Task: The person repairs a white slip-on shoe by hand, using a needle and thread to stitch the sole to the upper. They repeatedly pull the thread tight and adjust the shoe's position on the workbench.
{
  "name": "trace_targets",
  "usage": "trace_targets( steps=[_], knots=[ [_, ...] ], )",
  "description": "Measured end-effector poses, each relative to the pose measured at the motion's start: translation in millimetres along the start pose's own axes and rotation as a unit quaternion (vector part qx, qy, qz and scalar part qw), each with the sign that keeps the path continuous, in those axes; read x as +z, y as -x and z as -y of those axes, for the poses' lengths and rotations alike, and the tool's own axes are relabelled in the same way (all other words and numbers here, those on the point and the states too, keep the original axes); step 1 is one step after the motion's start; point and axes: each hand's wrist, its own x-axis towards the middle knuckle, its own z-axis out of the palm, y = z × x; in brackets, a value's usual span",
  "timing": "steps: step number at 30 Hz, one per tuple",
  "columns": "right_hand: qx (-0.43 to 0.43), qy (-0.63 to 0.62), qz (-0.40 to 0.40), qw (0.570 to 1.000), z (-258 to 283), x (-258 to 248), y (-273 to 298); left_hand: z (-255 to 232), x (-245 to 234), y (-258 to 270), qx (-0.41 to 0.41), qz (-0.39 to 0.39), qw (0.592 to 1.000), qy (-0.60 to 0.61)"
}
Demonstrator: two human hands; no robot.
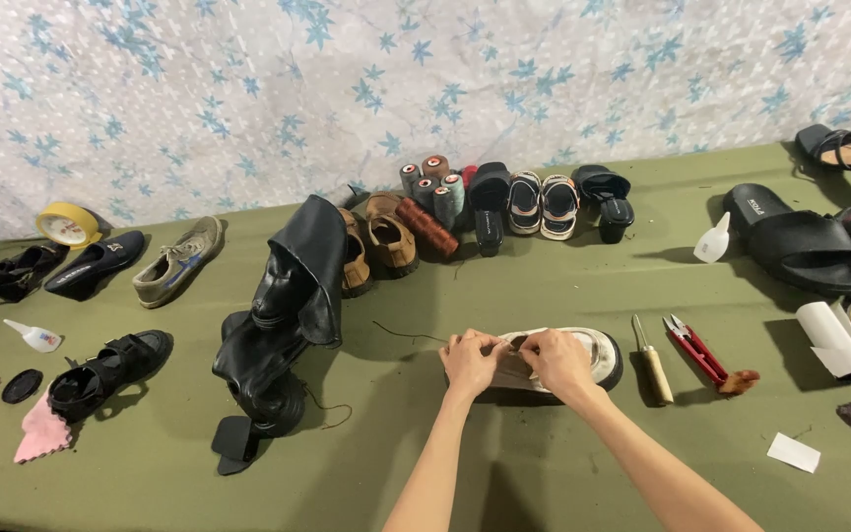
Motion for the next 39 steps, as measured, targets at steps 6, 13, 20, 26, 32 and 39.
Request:
trace_targets(
  steps=[6,13,20,26,32,39],
  knots=[
    [0.019,0.029,-0.007,0.999,21.7,-14.9,12.8,-8.2,-8.6,8.2,0.015,-0.008,1.000,0.013],
    [0.020,0.051,-0.016,0.998,20.2,-5.5,8.6,0.6,-4.6,6.9,0.029,-0.012,0.999,0.011],
    [0.013,0.042,-0.042,0.998,22.8,-5.4,11.2,2.7,-4.9,8.2,0.041,-0.019,0.999,0.011],
    [0.020,0.007,-0.042,0.999,21.1,-4.3,12.5,-6.4,-4.7,11.8,0.023,-0.048,0.999,0.002],
    [0.046,-0.040,-0.021,0.998,18.1,-6.7,15.0,-12.6,-4.8,17.6,0.028,-0.085,0.996,0.013],
    [0.052,-0.116,0.019,0.992,32.6,-31.8,29.0,-14.0,-3.9,22.3,0.043,-0.114,0.992,0.021]
  ],
)
